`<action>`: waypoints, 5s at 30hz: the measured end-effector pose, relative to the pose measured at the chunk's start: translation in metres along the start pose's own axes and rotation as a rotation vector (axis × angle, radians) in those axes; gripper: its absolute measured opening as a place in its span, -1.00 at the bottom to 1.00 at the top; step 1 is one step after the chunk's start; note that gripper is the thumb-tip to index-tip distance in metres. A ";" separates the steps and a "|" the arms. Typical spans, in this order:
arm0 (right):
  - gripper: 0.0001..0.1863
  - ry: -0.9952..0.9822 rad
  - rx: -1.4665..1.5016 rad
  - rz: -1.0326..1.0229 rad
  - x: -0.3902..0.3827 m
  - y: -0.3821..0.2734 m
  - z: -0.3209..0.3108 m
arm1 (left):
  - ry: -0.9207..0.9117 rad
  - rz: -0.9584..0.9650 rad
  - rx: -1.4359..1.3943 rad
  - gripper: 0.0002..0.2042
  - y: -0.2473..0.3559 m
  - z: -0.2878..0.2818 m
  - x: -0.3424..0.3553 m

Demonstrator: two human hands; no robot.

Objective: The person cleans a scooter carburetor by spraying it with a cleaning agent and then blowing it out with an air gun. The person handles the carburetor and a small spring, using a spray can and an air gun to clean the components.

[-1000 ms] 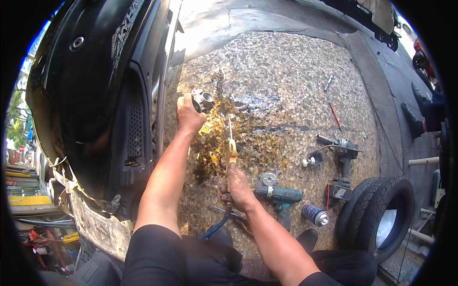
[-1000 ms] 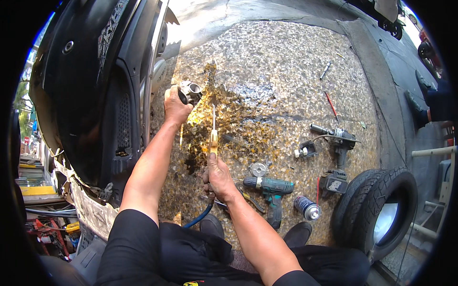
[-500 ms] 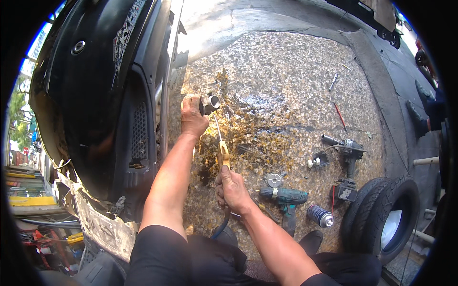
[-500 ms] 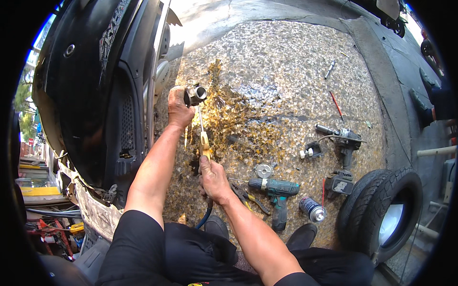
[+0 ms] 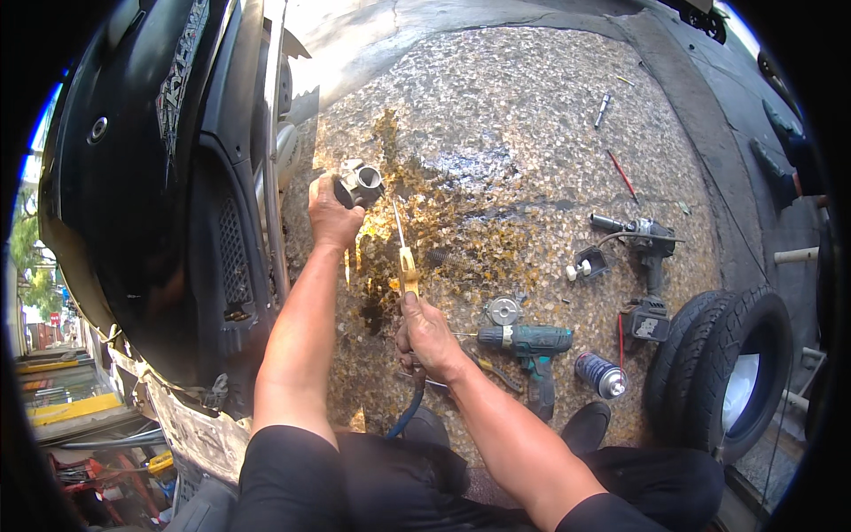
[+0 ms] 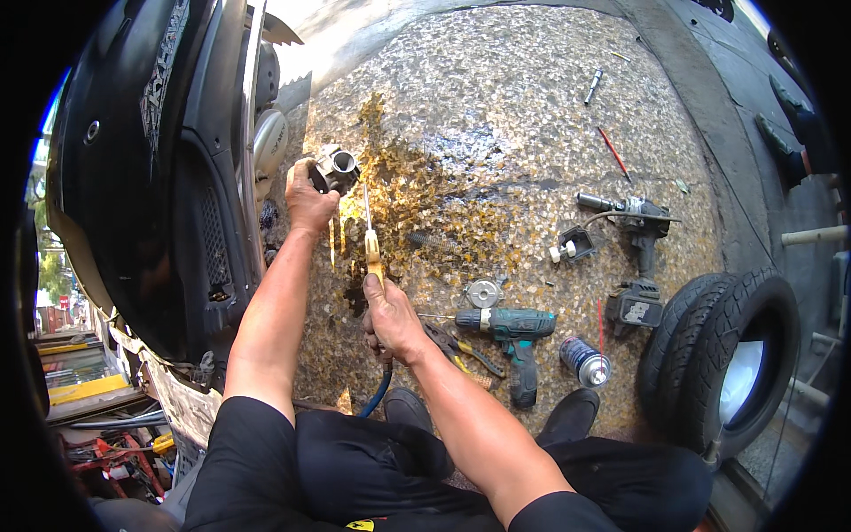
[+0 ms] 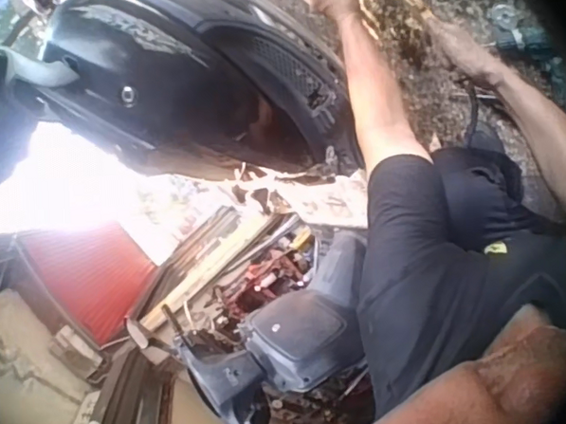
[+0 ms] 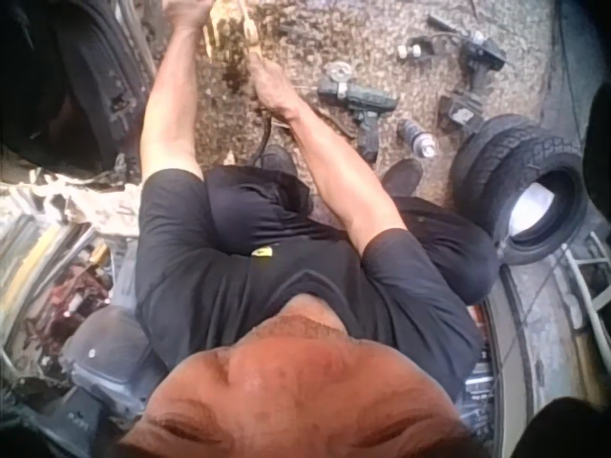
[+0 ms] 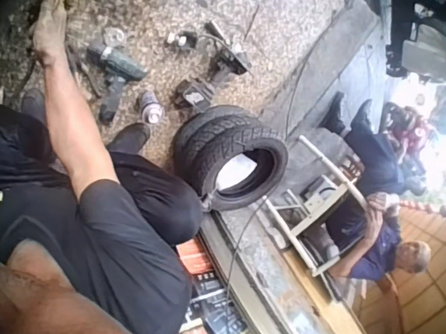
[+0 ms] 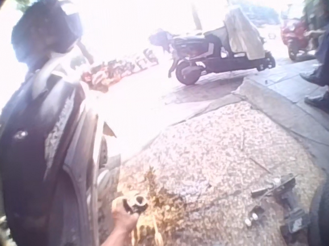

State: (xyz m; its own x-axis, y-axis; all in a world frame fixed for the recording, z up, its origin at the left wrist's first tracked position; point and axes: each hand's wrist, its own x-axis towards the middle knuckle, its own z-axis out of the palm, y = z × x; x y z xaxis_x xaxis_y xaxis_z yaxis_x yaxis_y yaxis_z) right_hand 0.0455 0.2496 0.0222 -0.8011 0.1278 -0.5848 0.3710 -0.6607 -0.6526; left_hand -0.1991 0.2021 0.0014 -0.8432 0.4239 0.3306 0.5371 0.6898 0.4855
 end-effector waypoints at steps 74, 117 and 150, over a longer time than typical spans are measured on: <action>-0.36 0.000 0.002 -0.084 -0.010 0.007 0.003 | -0.136 -0.726 -1.142 -0.60 -0.024 -0.002 0.010; -0.38 -0.232 0.102 -0.032 -0.027 -0.004 -0.019 | -0.265 -0.755 -1.414 -0.78 -0.045 -0.007 0.030; -0.33 -0.198 0.059 -0.059 -0.037 -0.002 -0.026 | -0.271 -0.699 -1.343 -0.79 -0.034 -0.007 0.036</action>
State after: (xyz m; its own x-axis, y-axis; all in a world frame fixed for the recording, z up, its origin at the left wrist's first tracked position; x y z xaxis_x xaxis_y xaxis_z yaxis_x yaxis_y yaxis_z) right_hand 0.0867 0.2657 0.0328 -0.8994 0.0229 -0.4366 0.2977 -0.6993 -0.6499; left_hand -0.2474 0.1903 0.0023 -0.8259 0.4447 -0.3467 -0.4571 -0.1681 0.8734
